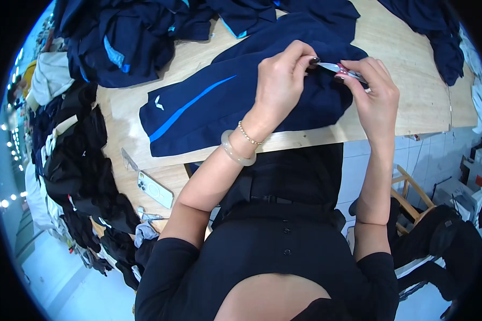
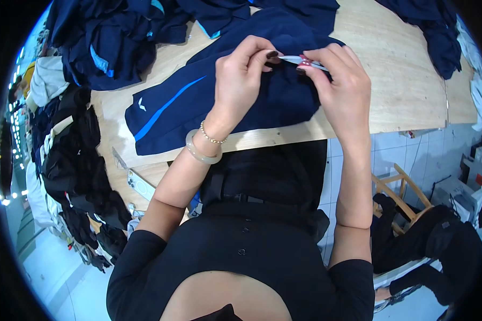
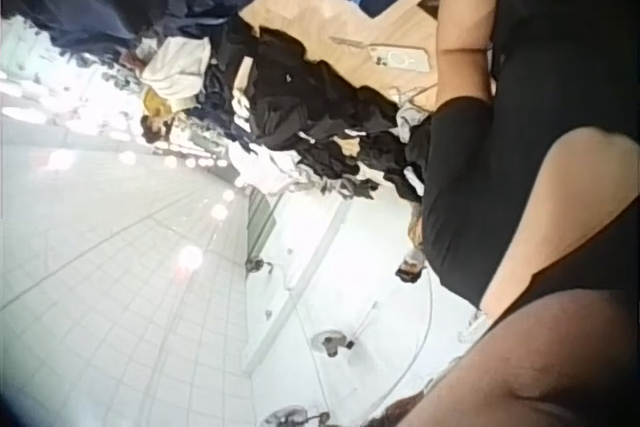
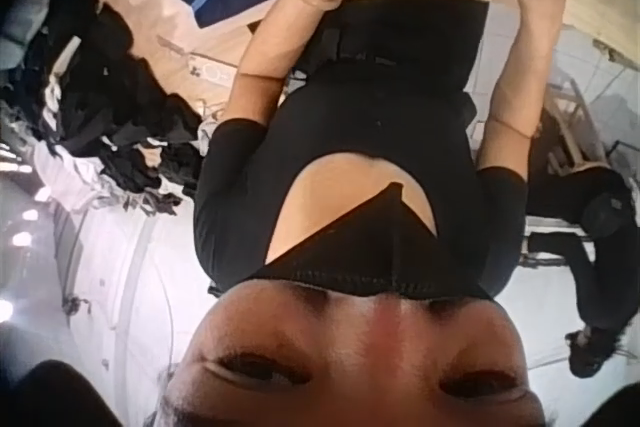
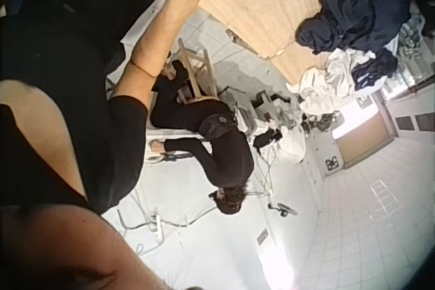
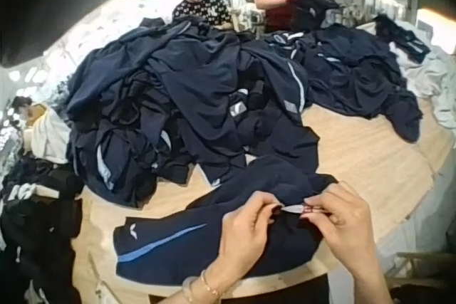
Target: Trimming excess threads from navy blue garments using small thread nippers at a textile factory workbench.
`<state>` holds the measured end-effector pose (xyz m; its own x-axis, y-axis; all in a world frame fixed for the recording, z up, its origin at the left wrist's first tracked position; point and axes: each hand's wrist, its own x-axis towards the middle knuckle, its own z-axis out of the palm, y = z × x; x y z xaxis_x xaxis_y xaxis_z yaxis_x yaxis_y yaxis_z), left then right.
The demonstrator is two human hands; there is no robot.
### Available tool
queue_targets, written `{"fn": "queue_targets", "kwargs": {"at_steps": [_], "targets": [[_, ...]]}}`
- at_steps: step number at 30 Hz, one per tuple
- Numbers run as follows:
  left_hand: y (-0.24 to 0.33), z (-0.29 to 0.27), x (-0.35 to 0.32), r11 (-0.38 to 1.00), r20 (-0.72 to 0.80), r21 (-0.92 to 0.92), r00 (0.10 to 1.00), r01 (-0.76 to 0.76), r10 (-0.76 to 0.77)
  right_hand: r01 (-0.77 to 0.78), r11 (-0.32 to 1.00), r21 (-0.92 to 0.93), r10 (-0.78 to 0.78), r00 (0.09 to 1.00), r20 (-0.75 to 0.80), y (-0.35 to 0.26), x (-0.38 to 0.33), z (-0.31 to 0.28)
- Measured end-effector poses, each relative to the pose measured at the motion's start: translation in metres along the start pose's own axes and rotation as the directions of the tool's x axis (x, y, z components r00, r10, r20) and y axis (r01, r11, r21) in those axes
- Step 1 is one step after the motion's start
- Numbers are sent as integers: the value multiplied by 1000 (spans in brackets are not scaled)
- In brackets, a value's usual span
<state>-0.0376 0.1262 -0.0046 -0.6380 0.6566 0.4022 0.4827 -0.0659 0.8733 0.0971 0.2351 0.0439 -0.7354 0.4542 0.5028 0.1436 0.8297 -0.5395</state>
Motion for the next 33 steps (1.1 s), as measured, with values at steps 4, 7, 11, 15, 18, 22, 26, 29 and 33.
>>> {"fn": "queue_targets", "kwargs": {"at_steps": [4, 7, 11, 15, 18, 22, 26, 29, 33], "targets": [[9, -19, 2, 985, -93, -160, 992, 68, -84, -215, 951, 222, 222, 975, -8, 5, -8, -3], [-4, -68, -5, 989, -265, -75, 953, 131, -146, -363, 762, 537, 444, 896, -24, 4, -12, -3], [-18, -104, -29, 951, -181, 160, 954, 266, -237, -360, 269, 894, 407, 883, 233, -10, -10, 19], [-33, -90, -47, 827, -8, 558, 996, 76, -86, -450, 64, 891, 278, 865, 417, -33, 6, 68], [-48, -82, -50, 817, -39, 573, 998, 59, -45, -417, 190, 889, 310, 884, 348, -17, 9, 107], [-51, -82, -51, 864, -148, 501, 989, 55, 23, -468, 200, 861, 398, 842, 365, -13, 5, 111], [-52, -88, -50, 909, -235, 381, 968, 172, -85, -508, 310, 803, 379, 841, 386, -17, 6, 103], [-50, -90, -47, 928, -248, 257, 946, 271, -208, -482, 483, 731, 349, 872, 345, -21, 9, 100], [-50, -90, -42, 904, -57, 424, 998, 51, -30, -498, 510, 701, 378, 862, 337, -20, 9, 101]]}}
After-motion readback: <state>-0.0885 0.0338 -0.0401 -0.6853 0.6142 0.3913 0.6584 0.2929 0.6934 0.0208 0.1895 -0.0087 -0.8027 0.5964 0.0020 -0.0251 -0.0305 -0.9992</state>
